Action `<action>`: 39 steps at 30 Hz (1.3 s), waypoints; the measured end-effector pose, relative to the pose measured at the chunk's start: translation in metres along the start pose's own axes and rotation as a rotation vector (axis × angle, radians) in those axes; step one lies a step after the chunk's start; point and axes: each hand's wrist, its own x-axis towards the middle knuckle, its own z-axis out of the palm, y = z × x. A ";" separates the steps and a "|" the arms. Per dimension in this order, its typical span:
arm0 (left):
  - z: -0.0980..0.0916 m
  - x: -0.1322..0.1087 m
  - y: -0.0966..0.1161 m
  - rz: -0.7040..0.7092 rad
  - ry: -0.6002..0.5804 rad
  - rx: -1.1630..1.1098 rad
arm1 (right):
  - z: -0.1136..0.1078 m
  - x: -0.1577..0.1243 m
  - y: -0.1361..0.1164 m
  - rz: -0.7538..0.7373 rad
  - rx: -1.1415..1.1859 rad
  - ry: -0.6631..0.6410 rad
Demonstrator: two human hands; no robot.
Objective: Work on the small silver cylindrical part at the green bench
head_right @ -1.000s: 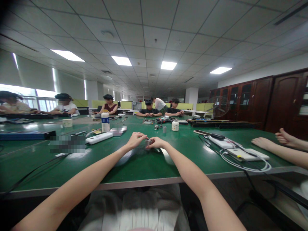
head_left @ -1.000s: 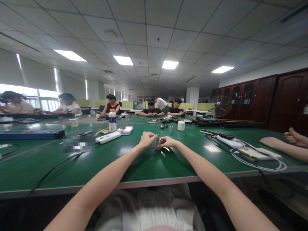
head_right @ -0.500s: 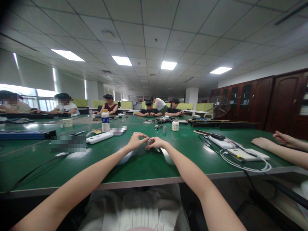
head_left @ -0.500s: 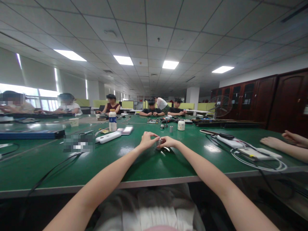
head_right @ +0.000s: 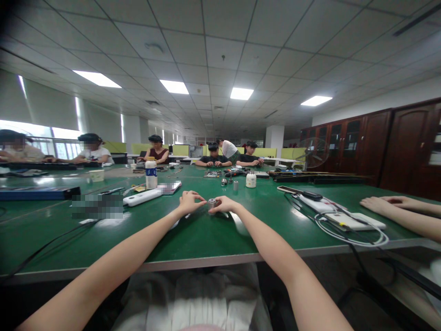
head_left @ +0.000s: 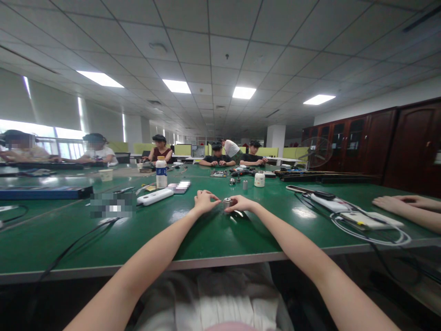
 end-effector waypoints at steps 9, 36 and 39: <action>-0.002 -0.004 0.001 -0.090 -0.065 0.071 | -0.001 -0.002 -0.002 0.008 -0.024 0.010; -0.004 -0.009 0.032 0.174 0.192 -0.214 | 0.000 0.001 0.001 -0.030 -0.017 0.002; -0.005 -0.009 0.033 0.177 0.187 -0.229 | 0.000 0.001 0.000 -0.031 -0.021 0.003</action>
